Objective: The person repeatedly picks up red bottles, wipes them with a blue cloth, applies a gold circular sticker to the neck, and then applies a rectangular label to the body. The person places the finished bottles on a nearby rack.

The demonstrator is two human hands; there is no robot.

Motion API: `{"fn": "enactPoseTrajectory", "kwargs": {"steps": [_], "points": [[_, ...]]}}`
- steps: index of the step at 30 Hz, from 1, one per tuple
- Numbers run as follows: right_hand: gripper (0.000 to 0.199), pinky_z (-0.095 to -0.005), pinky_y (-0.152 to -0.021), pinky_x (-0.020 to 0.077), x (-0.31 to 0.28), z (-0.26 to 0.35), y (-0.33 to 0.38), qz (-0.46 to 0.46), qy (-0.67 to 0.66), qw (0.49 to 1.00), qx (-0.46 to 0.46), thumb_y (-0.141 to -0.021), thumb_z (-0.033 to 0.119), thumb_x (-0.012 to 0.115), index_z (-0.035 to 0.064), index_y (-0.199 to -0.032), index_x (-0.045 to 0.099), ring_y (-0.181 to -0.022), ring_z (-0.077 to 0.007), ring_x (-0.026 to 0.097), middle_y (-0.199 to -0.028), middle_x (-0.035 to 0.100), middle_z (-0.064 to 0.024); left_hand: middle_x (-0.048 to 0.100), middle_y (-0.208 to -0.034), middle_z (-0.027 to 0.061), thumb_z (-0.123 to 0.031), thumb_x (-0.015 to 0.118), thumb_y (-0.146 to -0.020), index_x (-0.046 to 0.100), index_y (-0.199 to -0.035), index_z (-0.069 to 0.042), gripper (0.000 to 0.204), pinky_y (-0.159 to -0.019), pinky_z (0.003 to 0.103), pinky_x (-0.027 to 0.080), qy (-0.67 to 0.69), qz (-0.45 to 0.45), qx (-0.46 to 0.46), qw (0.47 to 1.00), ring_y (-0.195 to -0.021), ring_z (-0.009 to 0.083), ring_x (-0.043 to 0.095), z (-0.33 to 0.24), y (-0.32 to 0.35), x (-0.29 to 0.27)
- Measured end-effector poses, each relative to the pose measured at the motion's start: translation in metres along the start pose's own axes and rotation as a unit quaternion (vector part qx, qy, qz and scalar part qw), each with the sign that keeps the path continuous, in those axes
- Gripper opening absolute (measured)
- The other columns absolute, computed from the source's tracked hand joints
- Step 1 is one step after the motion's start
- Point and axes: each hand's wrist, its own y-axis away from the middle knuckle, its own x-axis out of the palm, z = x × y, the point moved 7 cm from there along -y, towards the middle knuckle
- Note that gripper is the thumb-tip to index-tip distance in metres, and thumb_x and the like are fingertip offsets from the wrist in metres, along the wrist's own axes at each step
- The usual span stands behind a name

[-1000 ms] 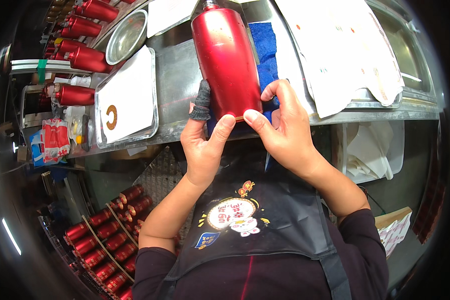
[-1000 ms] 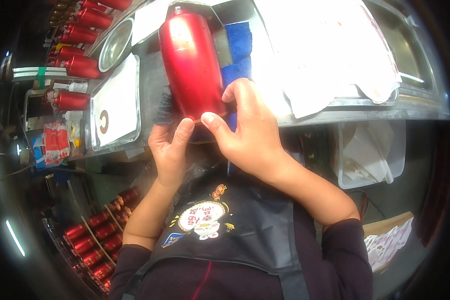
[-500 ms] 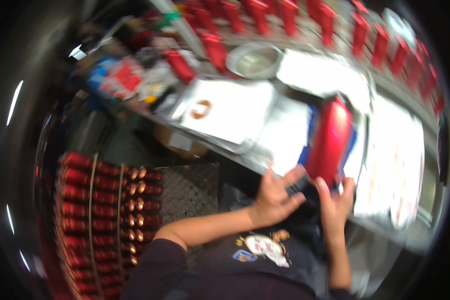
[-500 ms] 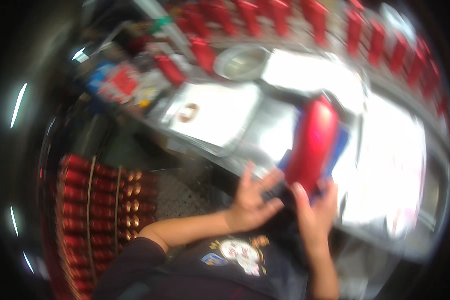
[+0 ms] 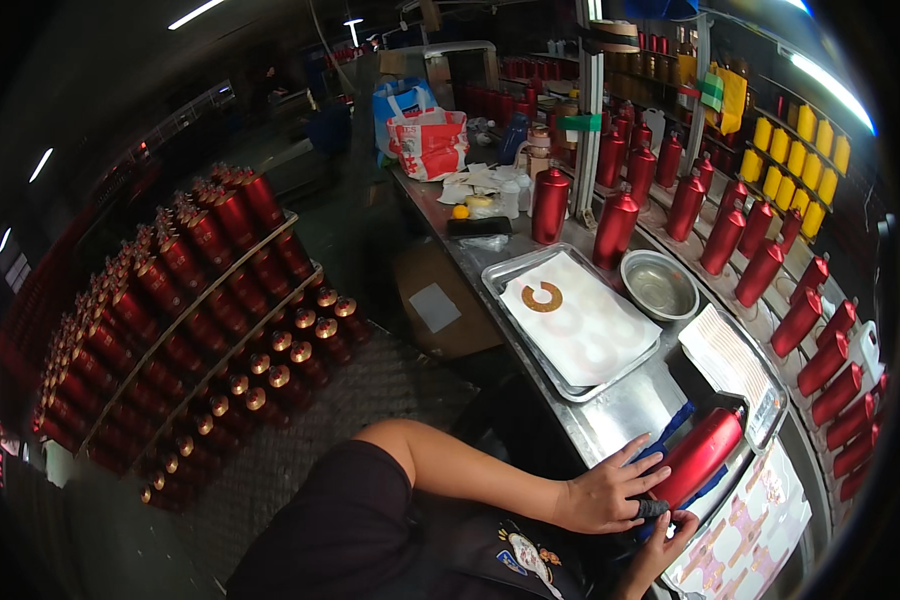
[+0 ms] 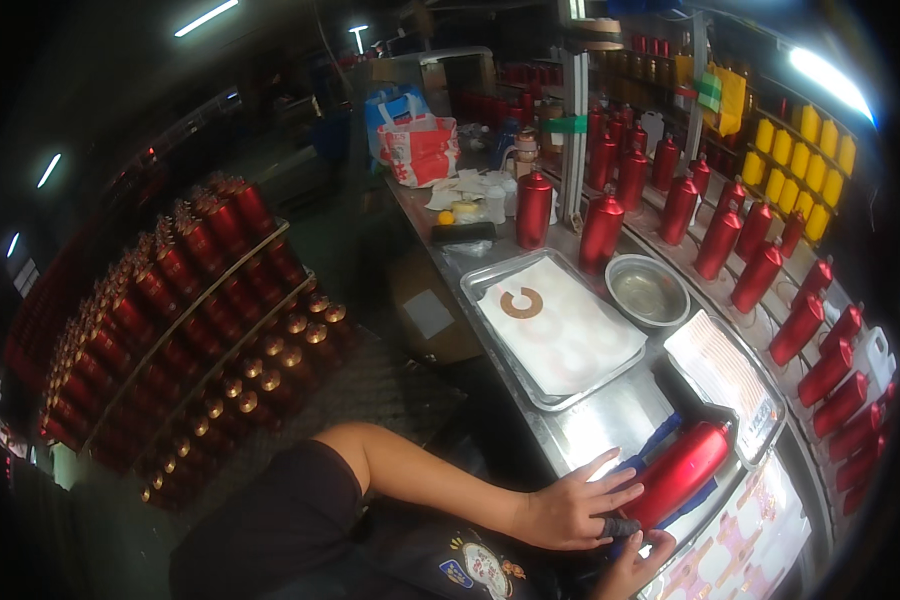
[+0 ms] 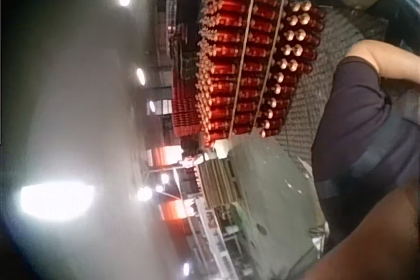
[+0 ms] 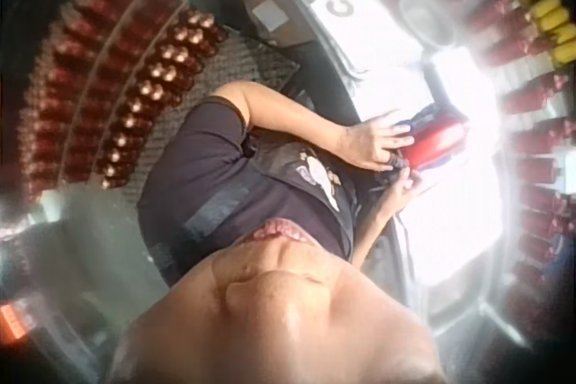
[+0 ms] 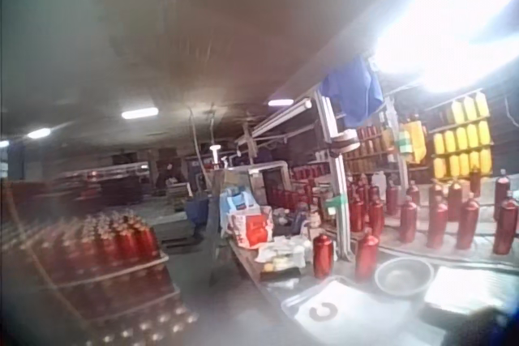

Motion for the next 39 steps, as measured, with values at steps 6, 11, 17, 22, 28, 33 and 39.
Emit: {"fn": "enactPoseTrajectory", "kwargs": {"steps": [6, 11, 17, 22, 28, 33, 39], "points": [[0.018, -0.0274, -0.091, 0.0405, -0.003, -0.007, 0.002, 0.024, -0.048, 0.998, 0.017, -0.094, 0.005, 0.056, -0.0008, -0.111, 0.05, -0.096, -0.0149, 0.049, -0.103, 0.05, -0.0059, 0.055, -0.135, 0.0313, -0.026, 0.071, -0.082, 0.07, -0.074, -0.001, 0.026, -0.111, 0.078, 0.019, -0.021, 0.043, 0.064, 0.997, -0.131, 0.0572, 0.045, -0.006, -0.011, 0.005], [0.027, -0.0293, -0.095, 0.0419, -0.021, 0.003, 0.011, 0.013, -0.091, 0.996, 0.023, -0.09, 0.001, 0.053, -0.003, -0.117, 0.054, -0.1, -0.0163, 0.053, -0.108, 0.056, -0.0087, 0.058, -0.13, 0.0319, -0.03, 0.063, -0.073, 0.074, -0.071, 0.001, 0.033, -0.113, 0.079, 0.01, -0.092, 0.031, 0.119, 0.988, -0.131, 0.0583, 0.043, -0.018, -0.021, 0.021], [0.024, -0.0318, -0.086, 0.0491, -0.014, 0.051, 0.037, -0.026, 0.107, 0.984, -0.143, -0.092, -0.001, 0.056, -0.0042, -0.116, 0.057, -0.097, -0.0223, 0.061, -0.109, 0.061, -0.0144, 0.056, -0.139, 0.0248, -0.019, 0.066, -0.074, 0.072, -0.072, 0.001, 0.021, -0.111, 0.079, 0.018, -0.037, -0.023, 0.076, 0.996, -0.135, 0.0521, 0.044, -0.014, -0.028, 0.013], [0.025, -0.0332, -0.07, 0.0536, 0.019, 0.067, 0.044, 0.031, 0.195, 0.964, -0.179, -0.089, -0.004, 0.06, -0.0005, -0.113, 0.064, -0.076, -0.0311, 0.068, -0.1, 0.069, -0.0184, 0.043, -0.154, 0.0199, -0.021, 0.074, -0.078, 0.075, -0.105, -0.006, 0.031, -0.115, 0.071, 0.018, 0.053, 0.036, -0.036, 0.997, -0.141, 0.0394, 0.042, 0.043, -0.009, 0.015], [0.026, -0.0297, -0.056, 0.0469, 0.007, 0.06, 0.049, 0.001, 0.158, 0.982, -0.107, -0.087, -0.004, 0.063, 0.0013, -0.112, 0.065, -0.056, -0.0197, 0.059, -0.088, 0.068, -0.0133, 0.057, -0.138, 0.0212, -0.007, 0.077, -0.072, 0.054, -0.139, -0.003, 0.071, -0.118, 0.062, 0.023, 0.121, -0.008, -0.052, 0.991, -0.118, 0.0373, 0.061, 0.046, -0.014, 0.013], [0.026, -0.0237, -0.053, 0.0357, 0.006, 0.056, 0.052, -0.016, 0.147, 0.985, -0.095, -0.088, -0.005, 0.064, 0.0001, -0.113, 0.065, -0.055, -0.006, 0.043, -0.083, 0.06, -0.0029, 0.064, -0.128, 0.0181, -0.012, 0.082, -0.07, 0.05, -0.144, -0.007, 0.081, -0.12, 0.057, 0.021, 0.11, 0.034, -0.008, 0.993, -0.112, 0.0325, 0.065, 0.035, -0.032, 0.011], [0.03, -0.0288, -0.05, 0.0386, 0.017, 0.076, 0.046, 0.031, 0.247, 0.939, -0.238, -0.082, -0.008, 0.065, 0.0014, -0.11, 0.067, -0.048, -0.0161, 0.049, -0.078, 0.063, -0.0077, 0.063, -0.129, 0.017, -0.02, 0.085, -0.072, 0.047, -0.146, -0.008, 0.085, -0.12, 0.057, 0.019, 0.104, 0.016, 0.009, 0.994, -0.117, 0.03, 0.064, 0.037, -0.031, 0.018]]}}
